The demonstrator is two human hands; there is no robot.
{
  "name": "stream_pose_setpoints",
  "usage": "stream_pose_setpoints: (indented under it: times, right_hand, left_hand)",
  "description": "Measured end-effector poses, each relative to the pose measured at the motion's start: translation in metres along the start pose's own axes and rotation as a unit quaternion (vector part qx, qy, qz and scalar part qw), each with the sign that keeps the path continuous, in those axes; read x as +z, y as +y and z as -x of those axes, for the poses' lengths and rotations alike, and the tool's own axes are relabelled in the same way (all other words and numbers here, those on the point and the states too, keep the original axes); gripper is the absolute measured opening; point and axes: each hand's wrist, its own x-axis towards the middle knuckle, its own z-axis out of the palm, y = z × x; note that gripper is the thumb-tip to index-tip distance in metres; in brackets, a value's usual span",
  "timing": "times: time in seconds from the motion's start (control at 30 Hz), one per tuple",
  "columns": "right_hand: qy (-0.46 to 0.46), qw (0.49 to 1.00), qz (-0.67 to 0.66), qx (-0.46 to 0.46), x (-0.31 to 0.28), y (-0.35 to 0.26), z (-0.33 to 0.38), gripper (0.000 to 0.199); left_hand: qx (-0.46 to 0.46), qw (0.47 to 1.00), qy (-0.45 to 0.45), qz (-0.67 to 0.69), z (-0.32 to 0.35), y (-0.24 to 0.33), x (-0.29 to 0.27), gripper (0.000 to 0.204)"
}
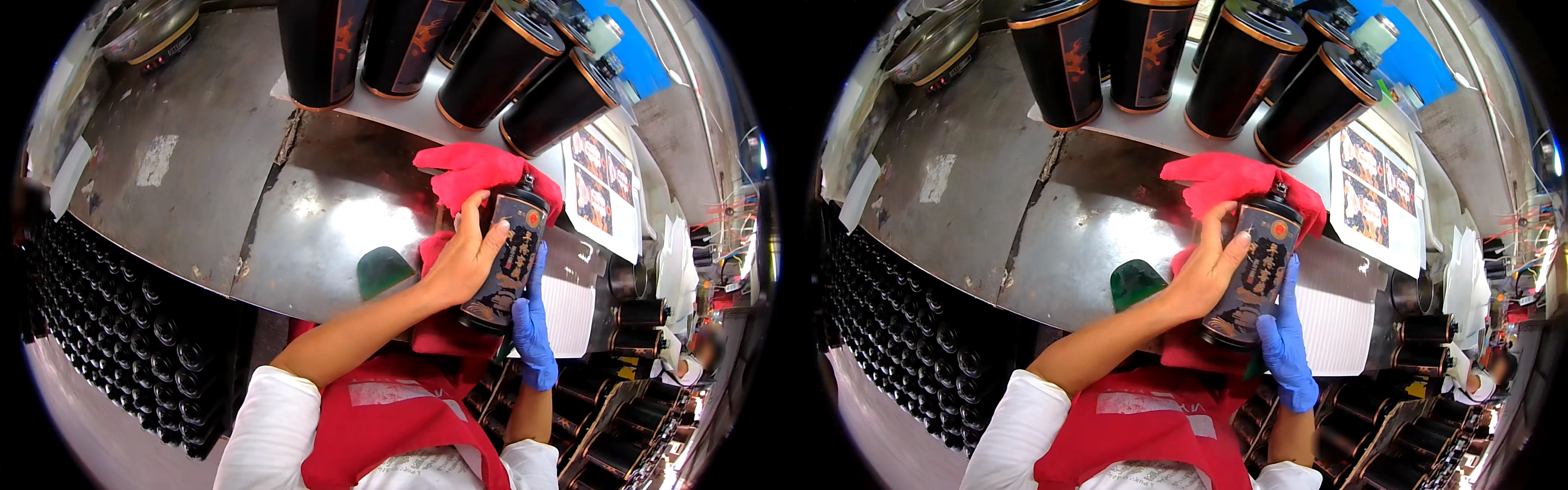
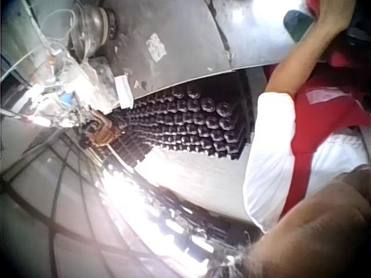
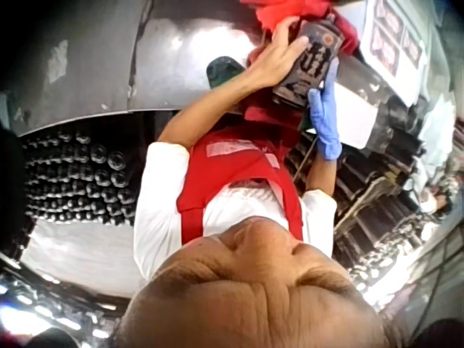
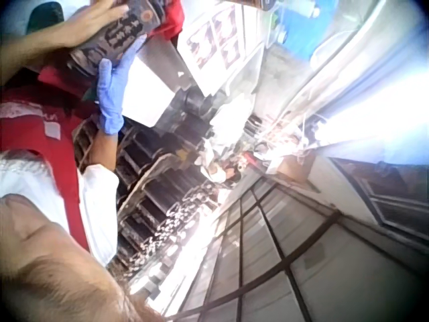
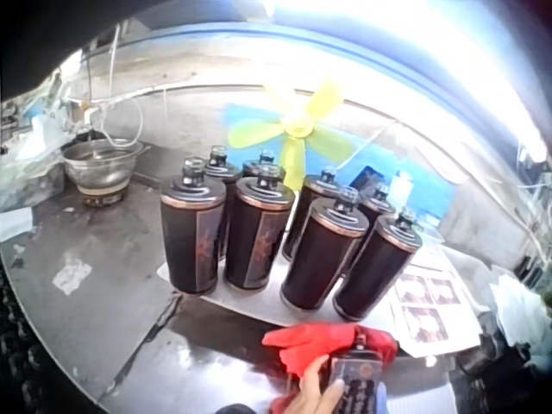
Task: The person applies decorative labels and gold foil strips to cylindrical black containers. They smooth the labels with a green tool, align and press down the foil strips, and rotate the containers to access different sides. Finished containers are placed on a nearby rack.
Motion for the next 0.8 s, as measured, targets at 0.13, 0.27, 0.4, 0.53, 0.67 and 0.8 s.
stream_pose_setpoints:
  times: [0.13,0.27,0.4,0.53,0.67,0.8]
  right_hand:
    - [-0.022,0.998,-0.017,0.060,-0.013,0.012,0.006,0.102]
    - [-0.005,0.992,0.091,0.086,-0.029,-0.007,0.002,0.101]
    - [0.031,0.991,0.122,0.039,-0.029,-0.003,-0.012,0.090]
    - [-0.003,1.000,-0.012,-0.014,-0.009,0.009,-0.017,0.101]
    - [-0.017,0.998,0.041,0.048,-0.030,-0.004,-0.017,0.102]
    - [-0.028,0.997,0.071,0.002,-0.026,0.002,-0.031,0.101]
  left_hand:
    - [-0.065,0.996,0.008,-0.056,-0.004,0.017,-0.003,0.060]
    - [-0.126,0.990,-0.014,-0.061,-0.017,0.022,-0.012,0.060]
    - [-0.103,0.993,-0.035,-0.055,-0.018,0.011,-0.015,0.059]
    - [-0.038,0.998,-0.019,-0.049,-0.019,0.010,-0.019,0.048]
    - [-0.074,0.995,-0.039,-0.053,-0.021,0.010,-0.019,0.045]
    - [-0.174,0.980,-0.042,-0.086,-0.032,0.021,-0.015,0.042]
